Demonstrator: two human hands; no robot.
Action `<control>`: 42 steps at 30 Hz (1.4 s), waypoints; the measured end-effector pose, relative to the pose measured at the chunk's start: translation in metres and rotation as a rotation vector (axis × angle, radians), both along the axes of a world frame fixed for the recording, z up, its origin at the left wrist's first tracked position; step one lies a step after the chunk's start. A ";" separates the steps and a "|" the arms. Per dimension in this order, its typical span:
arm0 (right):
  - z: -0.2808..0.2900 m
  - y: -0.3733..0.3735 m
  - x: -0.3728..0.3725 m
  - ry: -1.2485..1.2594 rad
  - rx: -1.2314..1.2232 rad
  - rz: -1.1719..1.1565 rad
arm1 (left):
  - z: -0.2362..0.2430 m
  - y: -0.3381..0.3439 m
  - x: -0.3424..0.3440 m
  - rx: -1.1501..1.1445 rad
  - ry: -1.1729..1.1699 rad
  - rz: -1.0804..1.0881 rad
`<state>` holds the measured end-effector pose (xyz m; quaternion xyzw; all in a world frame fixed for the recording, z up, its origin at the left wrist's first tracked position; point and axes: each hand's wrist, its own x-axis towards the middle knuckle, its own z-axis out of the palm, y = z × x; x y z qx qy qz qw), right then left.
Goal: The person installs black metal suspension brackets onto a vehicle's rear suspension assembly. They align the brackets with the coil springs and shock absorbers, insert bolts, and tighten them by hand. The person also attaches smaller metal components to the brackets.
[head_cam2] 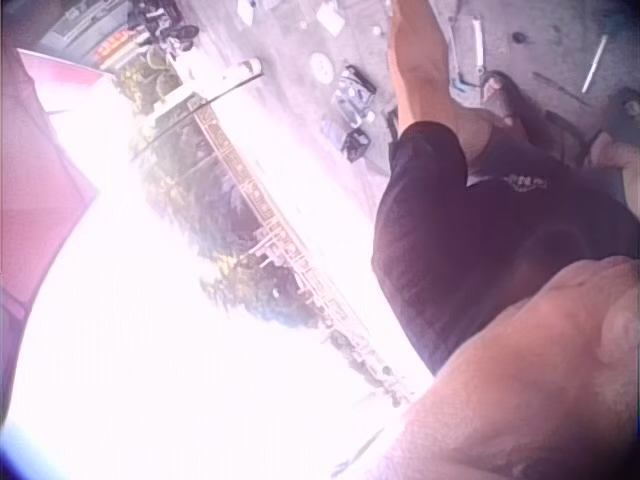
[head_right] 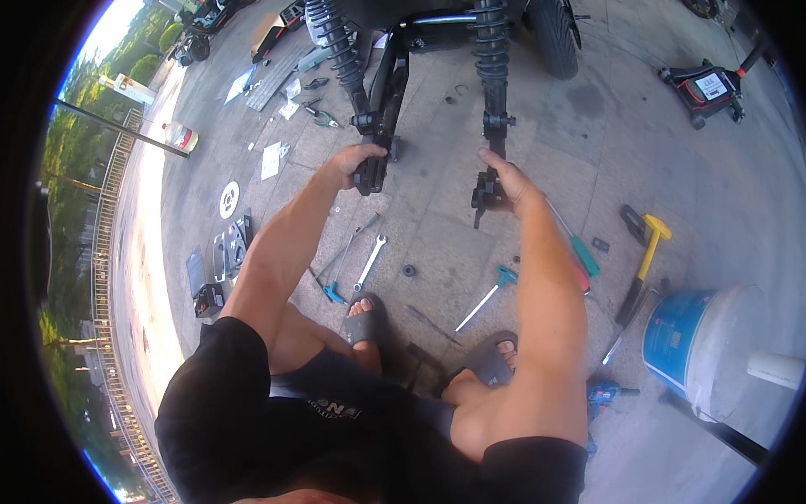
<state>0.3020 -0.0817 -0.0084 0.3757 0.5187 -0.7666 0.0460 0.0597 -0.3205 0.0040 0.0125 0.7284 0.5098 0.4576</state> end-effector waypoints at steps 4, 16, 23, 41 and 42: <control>0.001 0.002 -0.001 -0.012 -0.013 0.018 | 0.000 0.002 -0.007 -0.022 0.025 -0.035; -0.011 -0.002 -0.003 0.022 0.030 -0.066 | 0.003 -0.008 0.009 0.101 -0.188 0.048; -0.002 -0.011 -0.001 0.015 0.034 -0.135 | 0.004 -0.006 0.016 0.095 -0.146 0.058; -0.004 -0.004 -0.006 0.005 0.014 -0.146 | 0.010 -0.005 0.026 0.100 -0.072 0.109; -0.004 -0.004 -0.007 -0.013 0.017 -0.161 | 0.009 -0.005 0.026 0.102 -0.069 0.116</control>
